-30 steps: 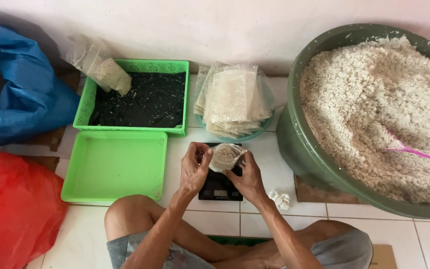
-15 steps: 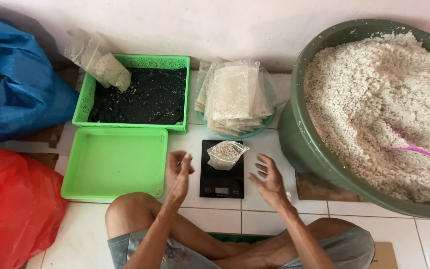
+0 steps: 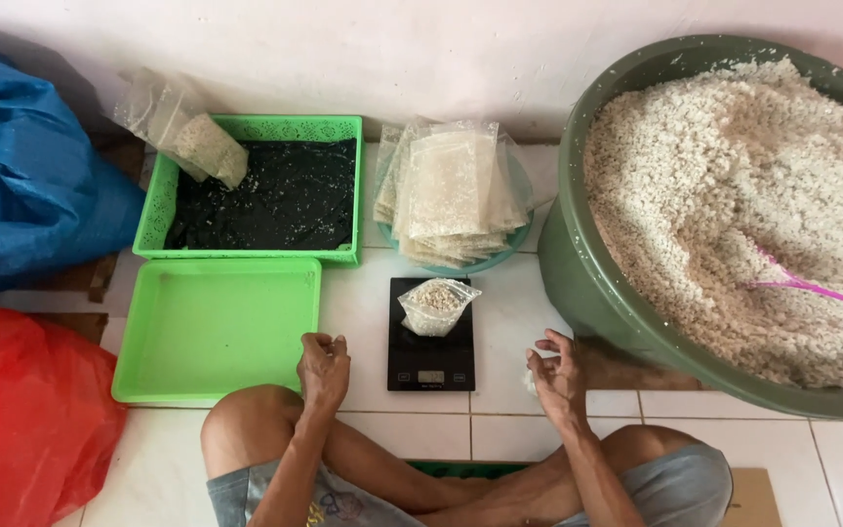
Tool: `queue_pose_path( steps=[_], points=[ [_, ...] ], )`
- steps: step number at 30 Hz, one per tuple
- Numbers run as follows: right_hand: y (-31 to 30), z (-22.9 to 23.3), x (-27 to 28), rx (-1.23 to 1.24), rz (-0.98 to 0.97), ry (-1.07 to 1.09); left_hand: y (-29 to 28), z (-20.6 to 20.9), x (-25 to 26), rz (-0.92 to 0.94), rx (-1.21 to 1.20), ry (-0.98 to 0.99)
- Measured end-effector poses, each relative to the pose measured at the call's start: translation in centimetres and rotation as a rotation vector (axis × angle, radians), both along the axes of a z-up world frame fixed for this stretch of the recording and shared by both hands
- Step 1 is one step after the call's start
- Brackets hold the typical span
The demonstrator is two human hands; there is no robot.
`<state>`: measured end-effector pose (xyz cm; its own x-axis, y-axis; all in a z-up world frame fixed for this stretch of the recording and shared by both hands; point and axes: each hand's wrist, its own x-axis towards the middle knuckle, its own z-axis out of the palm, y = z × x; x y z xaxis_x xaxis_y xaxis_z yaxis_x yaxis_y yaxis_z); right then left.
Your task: Packaging granular food material into small plastic bags, weighing them on a digital scale, and sealing them.
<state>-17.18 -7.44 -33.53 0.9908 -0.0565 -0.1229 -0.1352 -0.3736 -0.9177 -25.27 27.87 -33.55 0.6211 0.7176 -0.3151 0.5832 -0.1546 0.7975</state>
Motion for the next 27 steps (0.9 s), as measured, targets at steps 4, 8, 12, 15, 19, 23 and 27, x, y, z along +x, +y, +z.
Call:
queue_pose_path(
  steps=[4,8,12,15,19,23,27],
  points=[
    [0.7,0.7,-0.1,-0.024,-0.007,0.001,-0.8,1.9,-0.3,-0.032,0.024,-0.062],
    [1.0,0.3,-0.1,-0.027,-0.002,0.017,-1.4,0.6,0.0,0.001,0.174,-0.100],
    [0.8,1.1,-0.3,-0.062,0.005,0.034,-1.8,0.0,0.3,0.012,0.250,-0.114],
    [0.9,1.0,-0.3,-0.069,0.008,0.036,-1.5,-0.2,0.2,-0.043,0.273,-0.088],
    [1.2,1.0,-0.2,-0.071,0.012,0.024,-1.7,0.0,0.1,-0.072,0.237,-0.110],
    [1.4,0.8,-0.2,-0.082,0.019,0.013,-2.4,0.0,0.0,-0.142,0.211,-0.143],
    [1.6,1.5,-0.4,-0.084,0.034,0.022,-2.8,0.8,-0.1,-0.245,0.210,-0.150]
  ],
)
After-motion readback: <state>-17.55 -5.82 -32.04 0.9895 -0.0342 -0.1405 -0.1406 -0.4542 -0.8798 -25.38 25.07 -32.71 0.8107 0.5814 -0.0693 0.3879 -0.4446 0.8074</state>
